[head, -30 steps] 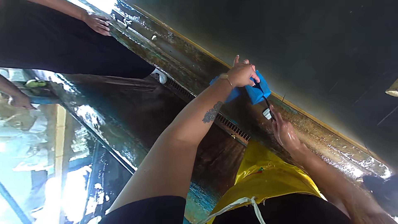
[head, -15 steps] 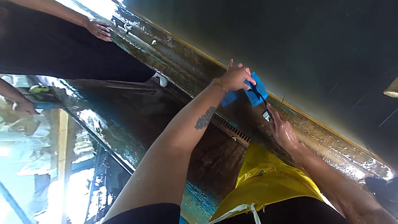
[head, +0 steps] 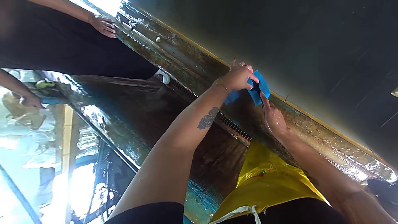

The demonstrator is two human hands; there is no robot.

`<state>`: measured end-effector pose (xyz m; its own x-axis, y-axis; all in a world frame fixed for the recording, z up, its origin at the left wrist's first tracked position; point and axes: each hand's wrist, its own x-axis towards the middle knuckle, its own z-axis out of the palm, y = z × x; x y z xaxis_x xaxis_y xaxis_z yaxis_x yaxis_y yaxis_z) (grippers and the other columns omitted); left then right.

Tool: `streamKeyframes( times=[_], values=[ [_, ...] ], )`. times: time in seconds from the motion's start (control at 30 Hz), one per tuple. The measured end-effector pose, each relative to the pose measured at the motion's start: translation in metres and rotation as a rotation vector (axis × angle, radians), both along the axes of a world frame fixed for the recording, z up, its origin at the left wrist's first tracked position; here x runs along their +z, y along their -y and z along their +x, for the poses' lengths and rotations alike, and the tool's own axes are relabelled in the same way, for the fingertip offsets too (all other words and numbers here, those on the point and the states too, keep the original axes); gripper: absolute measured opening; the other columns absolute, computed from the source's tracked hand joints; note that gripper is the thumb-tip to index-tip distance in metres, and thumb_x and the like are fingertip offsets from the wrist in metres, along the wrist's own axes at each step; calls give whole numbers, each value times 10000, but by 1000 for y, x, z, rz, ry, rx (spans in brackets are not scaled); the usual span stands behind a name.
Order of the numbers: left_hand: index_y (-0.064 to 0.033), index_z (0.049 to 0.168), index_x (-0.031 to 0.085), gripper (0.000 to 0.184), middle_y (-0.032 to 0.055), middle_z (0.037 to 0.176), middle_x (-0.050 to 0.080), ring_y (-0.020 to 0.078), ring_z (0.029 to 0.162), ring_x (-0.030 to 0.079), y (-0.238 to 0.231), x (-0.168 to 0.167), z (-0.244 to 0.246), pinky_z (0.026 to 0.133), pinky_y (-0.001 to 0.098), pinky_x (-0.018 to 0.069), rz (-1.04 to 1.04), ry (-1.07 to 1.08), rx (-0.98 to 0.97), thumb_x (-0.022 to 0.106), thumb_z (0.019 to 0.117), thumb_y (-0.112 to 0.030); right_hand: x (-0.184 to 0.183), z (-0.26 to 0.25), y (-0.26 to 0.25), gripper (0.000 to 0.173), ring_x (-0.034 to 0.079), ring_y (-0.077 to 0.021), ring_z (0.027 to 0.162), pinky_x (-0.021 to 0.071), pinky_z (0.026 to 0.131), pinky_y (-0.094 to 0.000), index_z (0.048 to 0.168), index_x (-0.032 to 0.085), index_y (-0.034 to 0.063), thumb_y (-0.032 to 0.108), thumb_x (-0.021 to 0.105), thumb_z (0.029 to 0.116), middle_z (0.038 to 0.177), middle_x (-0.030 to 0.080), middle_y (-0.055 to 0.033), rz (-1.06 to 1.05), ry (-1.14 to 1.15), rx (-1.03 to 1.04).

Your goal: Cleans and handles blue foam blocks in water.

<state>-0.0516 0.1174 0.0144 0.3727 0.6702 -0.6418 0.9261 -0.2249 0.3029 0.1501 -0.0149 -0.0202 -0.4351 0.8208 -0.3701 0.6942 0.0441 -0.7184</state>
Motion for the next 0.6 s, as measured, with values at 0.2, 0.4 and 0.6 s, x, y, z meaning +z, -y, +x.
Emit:
streamKeyframes(
  times=[0.2, 0.4, 0.6],
  values=[
    [-312, 1229, 756, 310, 102, 1287, 638, 364, 1362, 465, -1, -3, 3, 1147, 775, 24, 4, -51, -24, 753, 927, -244, -3, 14, 20, 674, 704, -408, 749, 591, 669, -521, 1652, 180, 154, 68, 482, 1056, 1105, 655, -267, -44, 47, 40],
    [-297, 1238, 752, 329, 120, 1311, 623, 380, 1368, 456, 0, 0, 4, 1146, 770, 28, -2, -35, -4, 761, 917, -231, 8, 14, 9, 619, 706, -414, 758, 590, 669, -527, 1634, 227, 103, 66, 464, 1063, 1104, 659, -277, -30, 15, 28],
    [-318, 1229, 755, 310, 104, 1305, 634, 373, 1380, 449, -1, -2, 3, 1136, 787, 21, 3, -72, -5, 752, 927, -249, -9, 9, 19, 656, 704, -416, 720, 590, 639, -539, 1650, 184, 152, 78, 469, 1063, 1087, 668, -276, -26, -7, 9]
  ],
)
